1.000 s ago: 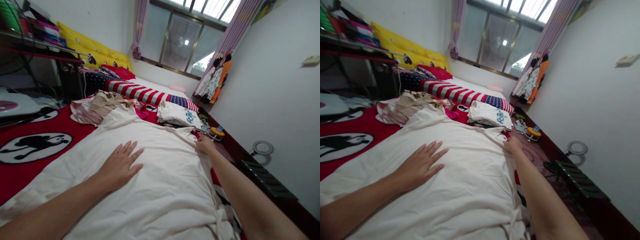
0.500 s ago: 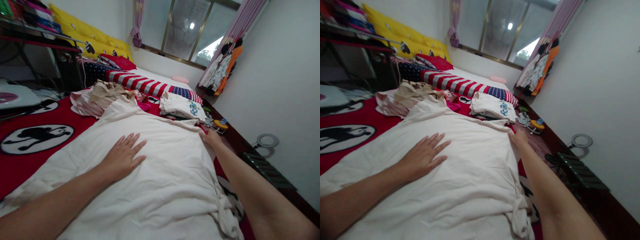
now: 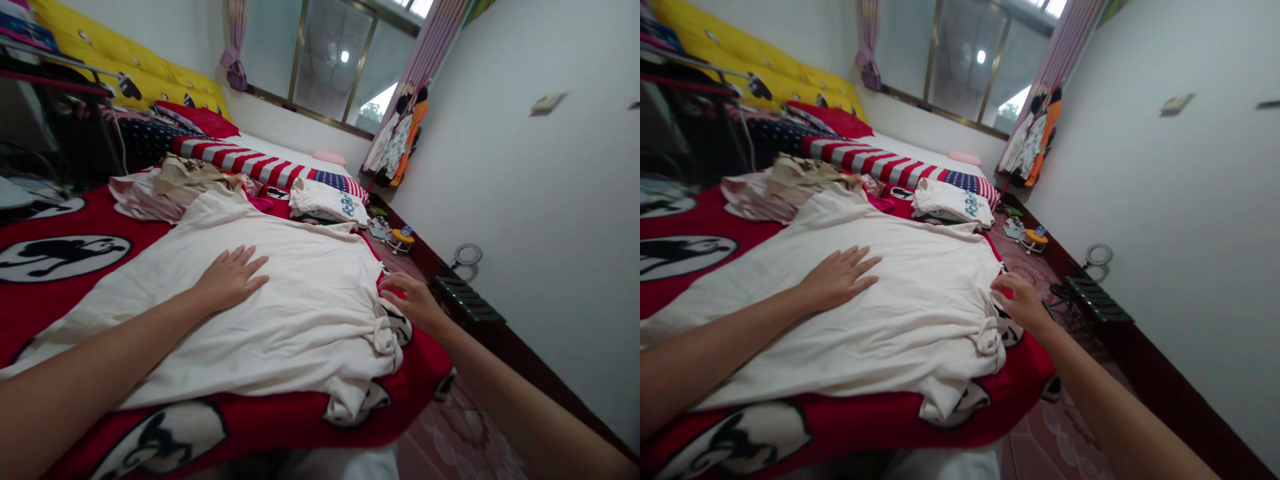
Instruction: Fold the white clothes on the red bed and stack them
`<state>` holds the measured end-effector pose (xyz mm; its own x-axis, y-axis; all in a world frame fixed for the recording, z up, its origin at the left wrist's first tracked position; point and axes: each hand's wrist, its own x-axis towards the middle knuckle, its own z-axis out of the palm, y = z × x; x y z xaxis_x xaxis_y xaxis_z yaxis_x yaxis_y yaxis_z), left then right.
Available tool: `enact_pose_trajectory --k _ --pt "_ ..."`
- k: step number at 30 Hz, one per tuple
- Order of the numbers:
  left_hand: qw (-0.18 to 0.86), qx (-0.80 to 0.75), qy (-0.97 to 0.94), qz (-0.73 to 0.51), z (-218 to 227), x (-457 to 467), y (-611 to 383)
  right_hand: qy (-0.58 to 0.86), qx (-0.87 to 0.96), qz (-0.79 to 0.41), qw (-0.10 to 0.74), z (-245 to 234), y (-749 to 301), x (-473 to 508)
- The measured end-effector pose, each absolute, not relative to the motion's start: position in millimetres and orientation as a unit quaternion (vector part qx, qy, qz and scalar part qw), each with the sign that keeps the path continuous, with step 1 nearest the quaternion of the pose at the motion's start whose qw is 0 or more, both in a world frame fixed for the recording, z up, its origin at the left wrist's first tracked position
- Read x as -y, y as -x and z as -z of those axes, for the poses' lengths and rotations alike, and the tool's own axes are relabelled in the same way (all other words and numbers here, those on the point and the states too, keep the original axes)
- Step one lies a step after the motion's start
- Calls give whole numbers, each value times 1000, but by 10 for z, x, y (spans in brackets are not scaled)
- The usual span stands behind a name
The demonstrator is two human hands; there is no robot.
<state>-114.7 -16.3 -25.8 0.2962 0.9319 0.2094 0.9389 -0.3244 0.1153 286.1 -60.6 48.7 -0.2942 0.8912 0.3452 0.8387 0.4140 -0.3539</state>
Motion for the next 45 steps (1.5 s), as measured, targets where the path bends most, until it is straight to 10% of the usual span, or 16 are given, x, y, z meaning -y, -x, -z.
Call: enact_pose_trajectory --k 17,22,31,45 --pt "-11 153 977 149 -215 1618 -163 515 781 -199 292 -286 -3081 1274" --pt "-14 174 971 161 -16 1609 -328 479 816 -174 274 -223 -3003 1250" --pt "-534 402 551 500 -522 659 246 562 659 -250 432 -309 -2775 796" --pt "-442 531 516 507 -121 249 575 608 659 -270 350 -157 -2779 668"
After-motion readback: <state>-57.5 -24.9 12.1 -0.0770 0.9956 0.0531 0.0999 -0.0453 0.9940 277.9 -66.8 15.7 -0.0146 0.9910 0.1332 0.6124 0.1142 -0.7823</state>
